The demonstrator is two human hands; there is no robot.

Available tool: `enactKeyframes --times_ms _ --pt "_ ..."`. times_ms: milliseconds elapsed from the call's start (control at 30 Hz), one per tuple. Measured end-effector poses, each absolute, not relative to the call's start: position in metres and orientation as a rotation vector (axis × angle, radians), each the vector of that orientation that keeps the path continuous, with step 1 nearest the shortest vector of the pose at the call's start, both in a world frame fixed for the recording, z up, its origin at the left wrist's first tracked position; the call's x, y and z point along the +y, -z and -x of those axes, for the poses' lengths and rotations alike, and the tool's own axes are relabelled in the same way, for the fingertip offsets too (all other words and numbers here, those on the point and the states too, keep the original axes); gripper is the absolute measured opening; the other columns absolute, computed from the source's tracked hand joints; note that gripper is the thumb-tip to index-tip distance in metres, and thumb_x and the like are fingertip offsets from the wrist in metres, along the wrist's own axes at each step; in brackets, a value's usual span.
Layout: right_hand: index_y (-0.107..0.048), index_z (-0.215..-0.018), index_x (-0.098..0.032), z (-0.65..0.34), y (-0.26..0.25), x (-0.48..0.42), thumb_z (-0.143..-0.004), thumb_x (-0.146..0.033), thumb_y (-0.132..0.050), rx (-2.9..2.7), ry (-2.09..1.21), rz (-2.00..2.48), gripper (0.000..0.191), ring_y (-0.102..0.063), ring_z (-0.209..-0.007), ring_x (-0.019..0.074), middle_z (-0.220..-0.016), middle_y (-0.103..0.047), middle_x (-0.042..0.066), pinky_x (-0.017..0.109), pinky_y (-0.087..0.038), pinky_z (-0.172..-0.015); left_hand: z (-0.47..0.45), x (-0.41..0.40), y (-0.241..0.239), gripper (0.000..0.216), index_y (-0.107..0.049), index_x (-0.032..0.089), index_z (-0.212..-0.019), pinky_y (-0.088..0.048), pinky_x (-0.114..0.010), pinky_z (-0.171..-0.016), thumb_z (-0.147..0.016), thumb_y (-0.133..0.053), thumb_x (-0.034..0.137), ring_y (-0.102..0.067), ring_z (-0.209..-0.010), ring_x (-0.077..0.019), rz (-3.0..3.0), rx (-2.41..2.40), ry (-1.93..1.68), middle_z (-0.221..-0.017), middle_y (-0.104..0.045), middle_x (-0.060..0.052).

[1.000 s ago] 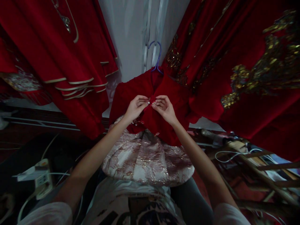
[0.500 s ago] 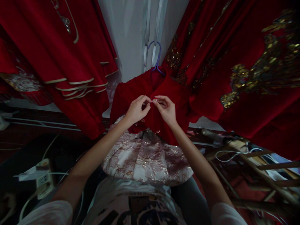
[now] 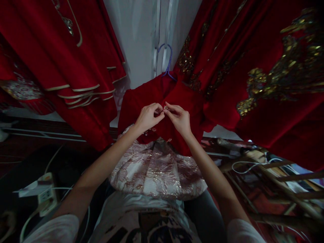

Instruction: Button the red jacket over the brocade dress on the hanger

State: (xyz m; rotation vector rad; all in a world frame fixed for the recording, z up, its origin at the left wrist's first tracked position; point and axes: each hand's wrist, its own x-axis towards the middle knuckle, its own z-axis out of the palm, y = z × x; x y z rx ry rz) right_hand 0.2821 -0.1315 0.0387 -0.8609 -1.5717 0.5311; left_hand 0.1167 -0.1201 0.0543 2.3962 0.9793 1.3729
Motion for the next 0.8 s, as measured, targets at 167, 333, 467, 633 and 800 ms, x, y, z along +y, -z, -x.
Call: enactKeyframes --times_ms 167,333,467,633,800 --pt "-0.067 -0.116 -0.024 -0.286 -0.037 -0.125 -0.08 -0.038 -0.067 -1.585 -0.64 0.851 0.039 -0.065 -0.095 0.0169 -0.11 -0.066 0.005 0.037 -0.058 -0.089 -0.116 -0.119 -0.056 0.005 -0.061 0.017 -0.081 -0.05 -0.025 -0.07 -0.081 -0.057 0.019 -0.062 -0.072 -0.0121 -2.459 0.988 -1.345 -0.082 -0.066 -0.002" --pt "-0.065 -0.12 -0.025 -0.286 -0.037 -0.126 -0.083 -0.034 -0.062 -1.64 -0.635 0.844 0.039 -0.063 -0.099 0.0163 -0.115 -0.063 0.005 0.036 -0.057 -0.09 -0.121 -0.12 -0.055 0.007 -0.059 0.017 -0.079 -0.048 -0.027 -0.07 -0.084 -0.054 0.02 -0.06 -0.074 -0.0138 -2.55 1.016 -1.301 -0.08 -0.062 -0.002" --pt "-0.055 -0.132 -0.027 -0.281 -0.028 -0.128 -0.09 -0.033 -0.051 -1.642 -0.578 0.85 0.043 -0.058 -0.112 0.0175 -0.127 -0.056 0.007 0.039 -0.051 -0.099 -0.131 -0.123 -0.047 0.01 -0.058 0.019 -0.088 -0.049 -0.03 -0.079 -0.087 -0.049 0.021 -0.061 -0.084 -0.0163 -2.368 1.082 -1.389 -0.089 -0.063 -0.005" --pt "-0.018 -0.151 -0.028 -0.267 -0.008 -0.142 -0.08 -0.025 -0.062 -1.744 -0.413 0.808 0.084 -0.03 -0.141 0.0228 -0.155 -0.026 0.007 0.045 -0.027 -0.118 -0.142 -0.126 -0.031 0.024 -0.059 0.018 -0.098 -0.054 -0.03 -0.076 -0.09 -0.038 0.025 -0.065 -0.083 -0.0145 -1.697 0.902 -1.329 -0.102 -0.067 -0.008" --pt "-0.005 -0.153 -0.026 -0.266 -0.004 -0.158 -0.071 -0.004 -0.05 -1.805 -0.306 0.953 0.096 -0.025 -0.143 0.0221 -0.158 -0.018 0.007 0.044 -0.029 -0.117 -0.139 -0.131 -0.019 0.028 -0.062 0.017 -0.101 -0.055 -0.031 -0.081 -0.089 -0.041 0.029 -0.067 -0.093 -0.0162 -1.388 0.742 -1.317 -0.113 -0.067 -0.01"
